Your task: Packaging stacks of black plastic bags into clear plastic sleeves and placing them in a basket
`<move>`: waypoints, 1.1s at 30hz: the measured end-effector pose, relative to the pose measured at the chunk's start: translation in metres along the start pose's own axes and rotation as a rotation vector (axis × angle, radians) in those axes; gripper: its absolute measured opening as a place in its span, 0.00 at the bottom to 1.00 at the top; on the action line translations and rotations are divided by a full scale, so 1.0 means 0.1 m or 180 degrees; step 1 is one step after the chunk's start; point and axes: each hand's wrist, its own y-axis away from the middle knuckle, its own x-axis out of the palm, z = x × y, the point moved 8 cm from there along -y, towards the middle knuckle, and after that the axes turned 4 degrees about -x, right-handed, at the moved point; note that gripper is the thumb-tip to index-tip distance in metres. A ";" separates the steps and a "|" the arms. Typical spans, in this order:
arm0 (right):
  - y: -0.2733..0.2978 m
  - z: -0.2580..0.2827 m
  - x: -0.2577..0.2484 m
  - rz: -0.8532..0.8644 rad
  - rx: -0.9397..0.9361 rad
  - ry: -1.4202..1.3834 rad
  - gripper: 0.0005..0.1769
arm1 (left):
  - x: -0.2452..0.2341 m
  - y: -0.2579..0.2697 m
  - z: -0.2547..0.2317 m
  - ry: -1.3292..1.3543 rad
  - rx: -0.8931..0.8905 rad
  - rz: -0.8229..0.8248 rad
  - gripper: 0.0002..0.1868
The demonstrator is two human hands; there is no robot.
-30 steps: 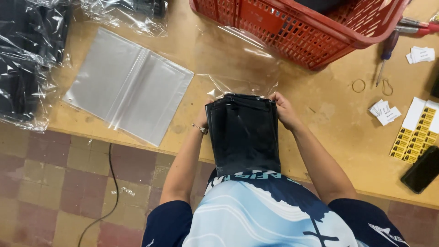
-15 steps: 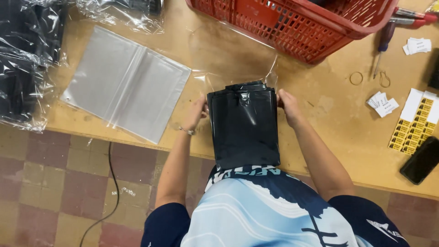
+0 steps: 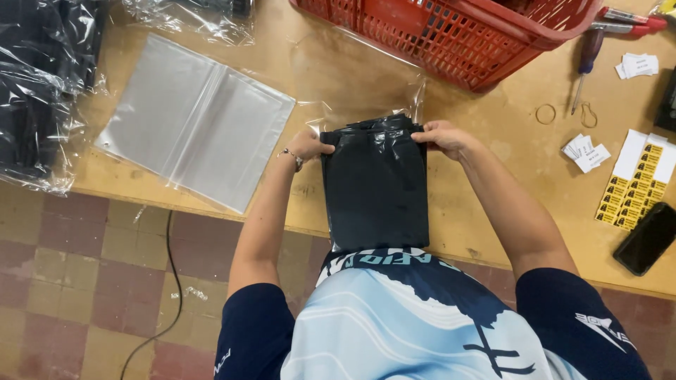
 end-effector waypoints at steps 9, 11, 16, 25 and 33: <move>-0.30 -0.19 -0.20 -0.0462 -0.0531 0.0372 0.23 | -0.18 0.34 -0.30 -0.0185 -0.0187 -0.0170 0.19; -0.32 -0.25 -0.24 -0.0718 -0.0657 0.0302 0.22 | -0.16 0.33 -0.30 -0.0249 -0.0213 -0.0138 0.19; -0.34 -0.18 -0.34 -0.0428 -0.0352 0.0440 0.20 | -0.13 0.27 -0.16 0.0290 -0.0497 0.0176 0.27; -0.52 -0.13 -0.32 -0.0415 -0.0479 0.0905 0.13 | -0.09 -0.02 -0.15 0.0392 0.0211 -0.0354 0.09; 0.12 0.21 -0.13 -0.1483 -0.2019 0.2463 0.28 | -0.07 1.14 -0.70 -0.1452 0.1287 -0.1708 0.28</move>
